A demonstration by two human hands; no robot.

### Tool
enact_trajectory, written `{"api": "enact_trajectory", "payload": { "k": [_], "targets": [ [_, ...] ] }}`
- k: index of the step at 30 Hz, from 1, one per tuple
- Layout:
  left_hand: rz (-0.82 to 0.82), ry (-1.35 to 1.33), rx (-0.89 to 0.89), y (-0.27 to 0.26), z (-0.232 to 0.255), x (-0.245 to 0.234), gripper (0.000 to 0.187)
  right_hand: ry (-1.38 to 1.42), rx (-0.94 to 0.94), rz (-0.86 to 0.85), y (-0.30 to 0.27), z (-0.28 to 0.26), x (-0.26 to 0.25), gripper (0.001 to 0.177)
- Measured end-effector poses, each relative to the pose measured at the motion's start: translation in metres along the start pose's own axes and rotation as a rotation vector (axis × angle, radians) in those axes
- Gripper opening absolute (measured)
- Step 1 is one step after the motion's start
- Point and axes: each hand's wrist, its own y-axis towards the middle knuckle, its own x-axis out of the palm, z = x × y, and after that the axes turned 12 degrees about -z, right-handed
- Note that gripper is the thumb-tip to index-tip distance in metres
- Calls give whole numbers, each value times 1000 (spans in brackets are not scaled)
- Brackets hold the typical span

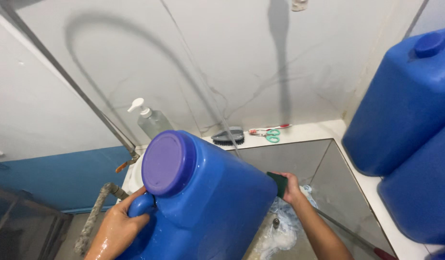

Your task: The person cleans blue plastic jerrycans in a sink. They rinse the containers, use scissors to cut off the caps, scrub the exterior with a sponge, and rinse them again. The person handles multiple jerrycans one at a time.

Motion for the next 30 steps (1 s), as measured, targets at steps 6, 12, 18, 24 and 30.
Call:
{"api": "enact_trajectory", "payload": {
  "k": [6, 12, 18, 24, 30],
  "targets": [
    [28, -140, 21, 10, -28, -6, 72, 324, 264, -227, 10, 86, 61, 69],
    [-19, -226, -79, 21, -27, 0, 70, 155, 421, -254, -14, 63, 92, 69],
    [-34, -322, -45, 28, -48, 0, 69, -112, 429, -106, -11, 24, 133, 72],
    [-69, -233, -18, 34, -54, 10, 70, -158, 409, -103, 15, 47, 116, 69],
    [-141, -316, -191, 34, -74, 5, 71, -213, 378, -89, 33, 40, 104, 66]
  ]
}}
